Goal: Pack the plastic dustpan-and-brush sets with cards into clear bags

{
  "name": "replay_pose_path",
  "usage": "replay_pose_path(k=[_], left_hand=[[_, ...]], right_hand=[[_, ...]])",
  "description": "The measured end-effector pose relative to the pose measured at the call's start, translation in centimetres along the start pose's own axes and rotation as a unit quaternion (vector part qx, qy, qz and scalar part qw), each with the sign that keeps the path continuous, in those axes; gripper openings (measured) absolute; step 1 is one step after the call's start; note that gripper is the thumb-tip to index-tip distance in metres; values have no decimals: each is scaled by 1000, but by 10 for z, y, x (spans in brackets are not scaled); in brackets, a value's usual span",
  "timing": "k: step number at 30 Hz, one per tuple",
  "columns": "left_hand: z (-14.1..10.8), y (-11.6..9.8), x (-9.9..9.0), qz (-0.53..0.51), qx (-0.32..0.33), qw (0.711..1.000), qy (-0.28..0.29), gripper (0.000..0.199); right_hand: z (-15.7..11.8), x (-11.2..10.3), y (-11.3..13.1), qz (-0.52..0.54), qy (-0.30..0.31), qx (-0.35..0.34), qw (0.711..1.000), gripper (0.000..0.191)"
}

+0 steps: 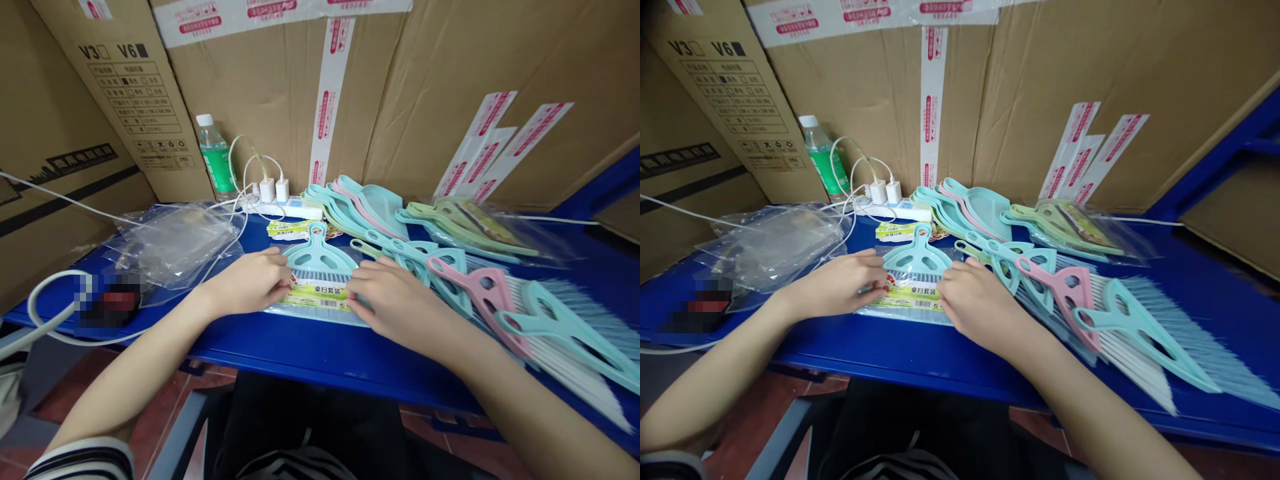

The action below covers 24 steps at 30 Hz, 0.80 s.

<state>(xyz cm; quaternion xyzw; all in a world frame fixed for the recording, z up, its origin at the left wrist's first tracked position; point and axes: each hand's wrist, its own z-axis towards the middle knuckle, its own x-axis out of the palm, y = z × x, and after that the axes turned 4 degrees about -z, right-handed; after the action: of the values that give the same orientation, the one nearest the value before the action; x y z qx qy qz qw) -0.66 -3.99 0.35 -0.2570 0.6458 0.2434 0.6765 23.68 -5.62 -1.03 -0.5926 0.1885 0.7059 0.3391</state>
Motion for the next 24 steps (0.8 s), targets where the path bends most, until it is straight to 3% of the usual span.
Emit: replay_pose_path(k=[3, 6, 9, 16, 24], left_hand=[[0, -4, 0, 6, 37, 999, -15, 11], [1, -8, -1, 26, 81, 996, -13, 29], [2, -11, -2, 53, 100, 993, 22, 43], [2, -13, -5, 44, 67, 995, 65, 56], [-1, -13, -7, 21, 55, 997, 56, 49]], right_hand=[[2, 5, 7, -39, -45, -59, 996, 23], [3, 8, 13, -47, -59, -103, 992, 30], [3, 8, 16, -24, -33, -92, 995, 32], [3, 1, 13, 12, 45, -57, 997, 36], [0, -2, 13, 14, 35, -46, 998, 35]])
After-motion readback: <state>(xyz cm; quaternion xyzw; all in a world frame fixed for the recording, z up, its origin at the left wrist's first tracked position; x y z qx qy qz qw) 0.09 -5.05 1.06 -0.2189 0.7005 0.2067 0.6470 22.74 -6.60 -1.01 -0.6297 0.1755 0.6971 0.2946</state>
